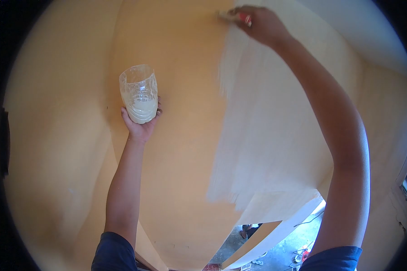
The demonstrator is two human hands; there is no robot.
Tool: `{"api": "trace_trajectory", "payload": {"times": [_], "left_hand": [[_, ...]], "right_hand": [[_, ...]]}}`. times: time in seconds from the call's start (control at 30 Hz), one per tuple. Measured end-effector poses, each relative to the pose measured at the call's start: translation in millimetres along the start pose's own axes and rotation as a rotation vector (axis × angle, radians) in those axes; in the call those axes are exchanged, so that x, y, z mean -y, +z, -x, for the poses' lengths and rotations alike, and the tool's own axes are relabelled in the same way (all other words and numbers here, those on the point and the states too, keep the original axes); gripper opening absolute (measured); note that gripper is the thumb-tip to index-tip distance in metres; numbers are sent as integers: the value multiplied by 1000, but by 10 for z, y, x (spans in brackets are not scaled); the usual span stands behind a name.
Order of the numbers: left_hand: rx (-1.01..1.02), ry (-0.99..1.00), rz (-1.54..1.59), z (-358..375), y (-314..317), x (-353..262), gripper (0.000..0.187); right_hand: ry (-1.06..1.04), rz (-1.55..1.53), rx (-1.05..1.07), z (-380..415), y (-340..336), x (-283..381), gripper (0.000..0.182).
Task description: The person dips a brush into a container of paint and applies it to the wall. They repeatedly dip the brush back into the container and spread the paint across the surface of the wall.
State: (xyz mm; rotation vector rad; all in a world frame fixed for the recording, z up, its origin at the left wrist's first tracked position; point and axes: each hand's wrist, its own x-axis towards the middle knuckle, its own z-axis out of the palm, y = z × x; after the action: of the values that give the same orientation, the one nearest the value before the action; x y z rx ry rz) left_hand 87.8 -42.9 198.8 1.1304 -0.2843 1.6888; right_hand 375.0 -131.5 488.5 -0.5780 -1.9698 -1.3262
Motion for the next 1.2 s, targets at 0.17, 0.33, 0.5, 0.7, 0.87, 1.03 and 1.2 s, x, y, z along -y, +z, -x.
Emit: {"api": "trace_trajectory", "payload": {"times": [0.17,0.33,0.5,0.7,0.87,1.03,1.2], "left_hand": [[-26,-12,6,4,-27,23,89],[-34,-21,-4,-14,-87,9,90],[-69,-26,13,-17,-41,14,90],[51,13,37,-4,4,-2,90],[-6,-7,9,-6,-36,12,90],[-65,-24,11,4,-2,8,90],[-50,-28,8,-15,-85,38,90]], "right_hand": [[-256,-221,293,905,235,737,18],[-69,-608,594,1200,210,1145,22],[48,-446,284,493,225,335,18],[163,124,13,-315,-301,66,21],[-183,-65,141,425,212,279,27],[-171,-370,615,917,-1,1051,21],[-74,-178,110,508,-127,498,22]]}}
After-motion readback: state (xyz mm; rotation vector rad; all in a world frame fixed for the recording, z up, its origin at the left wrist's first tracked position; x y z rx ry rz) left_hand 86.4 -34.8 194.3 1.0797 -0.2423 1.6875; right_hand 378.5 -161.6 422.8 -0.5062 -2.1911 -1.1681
